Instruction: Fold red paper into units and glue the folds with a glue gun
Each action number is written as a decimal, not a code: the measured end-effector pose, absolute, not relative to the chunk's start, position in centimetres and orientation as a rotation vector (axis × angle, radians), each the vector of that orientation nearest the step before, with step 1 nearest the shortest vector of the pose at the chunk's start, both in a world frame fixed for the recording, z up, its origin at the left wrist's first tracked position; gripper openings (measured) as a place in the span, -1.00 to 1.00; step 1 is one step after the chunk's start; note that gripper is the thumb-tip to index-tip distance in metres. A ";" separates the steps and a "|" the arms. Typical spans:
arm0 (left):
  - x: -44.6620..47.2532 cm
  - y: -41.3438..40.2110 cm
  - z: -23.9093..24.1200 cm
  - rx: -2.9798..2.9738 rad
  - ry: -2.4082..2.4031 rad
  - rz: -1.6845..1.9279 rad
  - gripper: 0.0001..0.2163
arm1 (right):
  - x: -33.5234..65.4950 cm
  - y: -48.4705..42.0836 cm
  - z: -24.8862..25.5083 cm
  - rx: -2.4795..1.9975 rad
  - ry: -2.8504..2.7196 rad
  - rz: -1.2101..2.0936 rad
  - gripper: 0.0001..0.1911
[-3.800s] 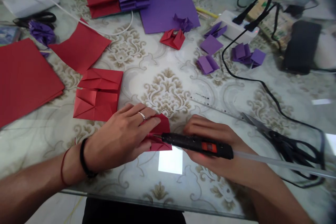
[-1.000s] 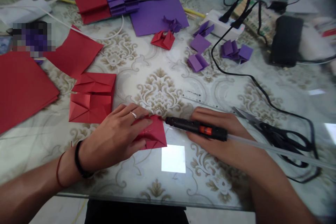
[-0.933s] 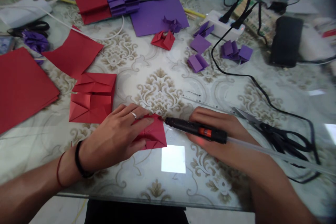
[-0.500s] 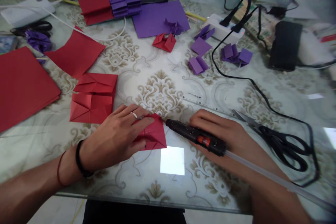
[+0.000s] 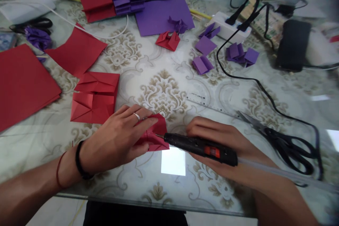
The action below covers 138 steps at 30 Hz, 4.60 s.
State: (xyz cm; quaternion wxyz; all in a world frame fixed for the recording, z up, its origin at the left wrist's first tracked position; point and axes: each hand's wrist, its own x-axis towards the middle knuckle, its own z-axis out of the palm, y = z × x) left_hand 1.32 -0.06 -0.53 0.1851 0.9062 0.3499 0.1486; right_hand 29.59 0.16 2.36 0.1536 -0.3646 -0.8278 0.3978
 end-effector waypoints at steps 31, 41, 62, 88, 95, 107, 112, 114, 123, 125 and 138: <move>1.5 -0.1 0.0 2.556 0.982 0.358 -0.65 | 28.4 0.1 1.1 -1.001 -2.337 1.133 -0.76; 1.3 -0.1 0.0 2.553 0.983 0.342 -0.60 | 29.1 0.1 1.1 -1.087 -2.373 1.124 -0.75; 1.3 -0.1 -0.2 2.572 1.002 0.365 -0.63 | 30.4 0.5 2.0 -1.129 -2.399 1.215 -0.71; 1.0 -0.1 -0.4 2.580 0.976 0.355 -0.39 | 31.4 0.5 3.0 -1.161 -2.352 1.413 -0.72; 1.0 -0.1 -0.6 2.608 0.974 0.367 -0.37 | 31.9 0.3 2.6 -1.160 -2.317 1.454 -0.74; 0.9 0.0 -0.6 2.604 0.974 0.388 -0.40 | 32.0 0.2 3.4 -1.175 -2.394 1.549 -0.78; 0.9 0.0 -0.8 2.659 0.969 0.390 -0.43 | 31.7 -0.5 3.8 -1.198 -2.447 1.431 -0.73; 1.0 0.0 -0.9 2.690 0.977 0.388 -0.44 | 31.4 -0.8 4.3 -1.219 -2.479 1.399 -0.71; 1.1 -0.2 -0.8 2.765 0.993 0.361 -0.44 | 29.6 -1.9 7.0 -1.422 -2.839 1.113 -0.79; 1.1 -0.3 -0.6 2.748 1.002 0.333 -0.46 | 29.8 -2.1 7.2 -1.396 -2.913 0.975 -0.83; 1.3 -0.5 -0.2 2.735 1.000 0.356 -0.53 | 37.5 0.9 1.4 -1.693 -2.579 0.277 -0.78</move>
